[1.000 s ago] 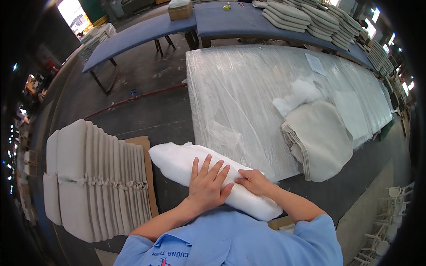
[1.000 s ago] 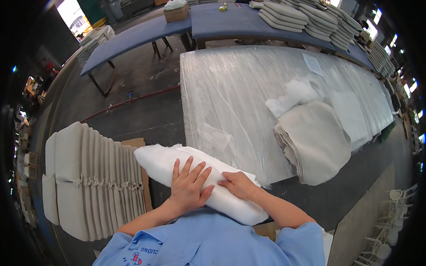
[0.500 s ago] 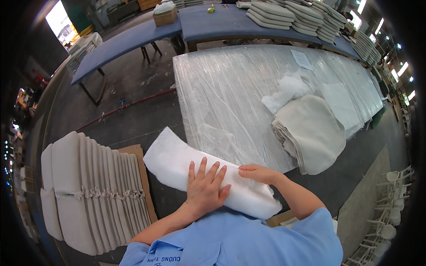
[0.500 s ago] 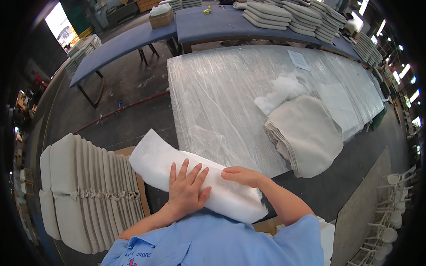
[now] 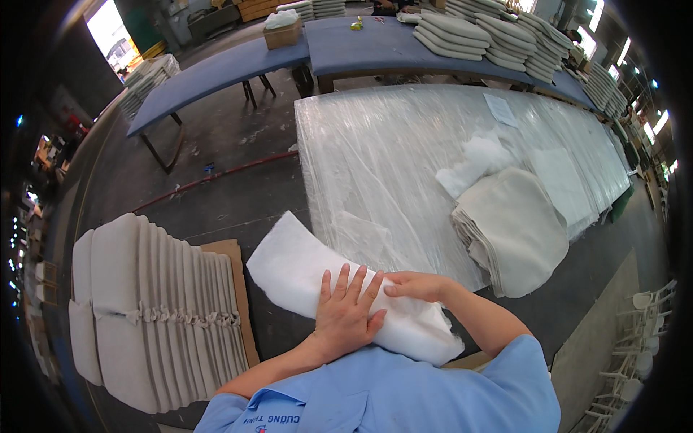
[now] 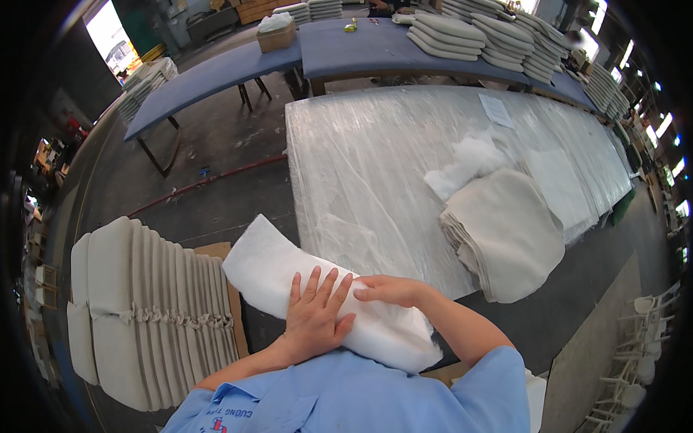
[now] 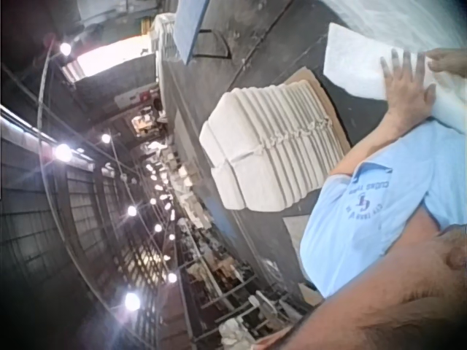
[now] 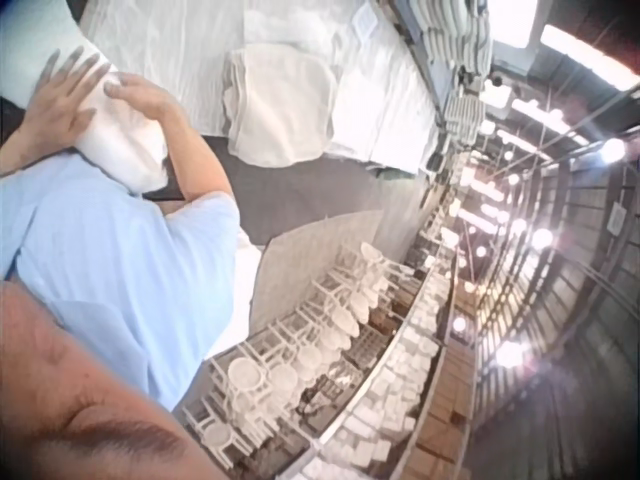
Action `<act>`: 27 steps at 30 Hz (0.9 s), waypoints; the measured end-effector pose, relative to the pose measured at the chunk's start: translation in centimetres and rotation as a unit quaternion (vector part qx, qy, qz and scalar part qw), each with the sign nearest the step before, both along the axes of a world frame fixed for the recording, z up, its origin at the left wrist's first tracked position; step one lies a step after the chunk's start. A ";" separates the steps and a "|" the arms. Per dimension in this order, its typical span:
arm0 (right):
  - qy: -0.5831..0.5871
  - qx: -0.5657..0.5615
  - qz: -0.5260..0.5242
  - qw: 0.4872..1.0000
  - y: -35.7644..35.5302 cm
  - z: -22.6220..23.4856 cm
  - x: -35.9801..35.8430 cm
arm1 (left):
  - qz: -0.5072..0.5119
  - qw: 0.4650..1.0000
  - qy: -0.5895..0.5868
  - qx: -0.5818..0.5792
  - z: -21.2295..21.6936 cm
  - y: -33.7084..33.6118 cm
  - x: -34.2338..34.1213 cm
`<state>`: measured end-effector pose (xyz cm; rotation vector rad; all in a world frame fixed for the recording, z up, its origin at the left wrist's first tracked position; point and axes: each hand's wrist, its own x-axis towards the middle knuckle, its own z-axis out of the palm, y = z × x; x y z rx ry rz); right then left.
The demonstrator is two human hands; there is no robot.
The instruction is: The person folds a white fabric sheet on a table, then wraps it around a white foam pad and rolls the assembly into a compact bundle. The person handles the fabric and foam by hand without tools.
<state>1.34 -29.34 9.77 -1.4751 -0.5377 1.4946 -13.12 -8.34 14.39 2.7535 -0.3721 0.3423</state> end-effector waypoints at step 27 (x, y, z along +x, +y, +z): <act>-0.224 -0.053 -0.111 0.967 6.3 0.1 -3.0 | 0.111 0.993 -0.003 -0.033 0.1 6.7 2.1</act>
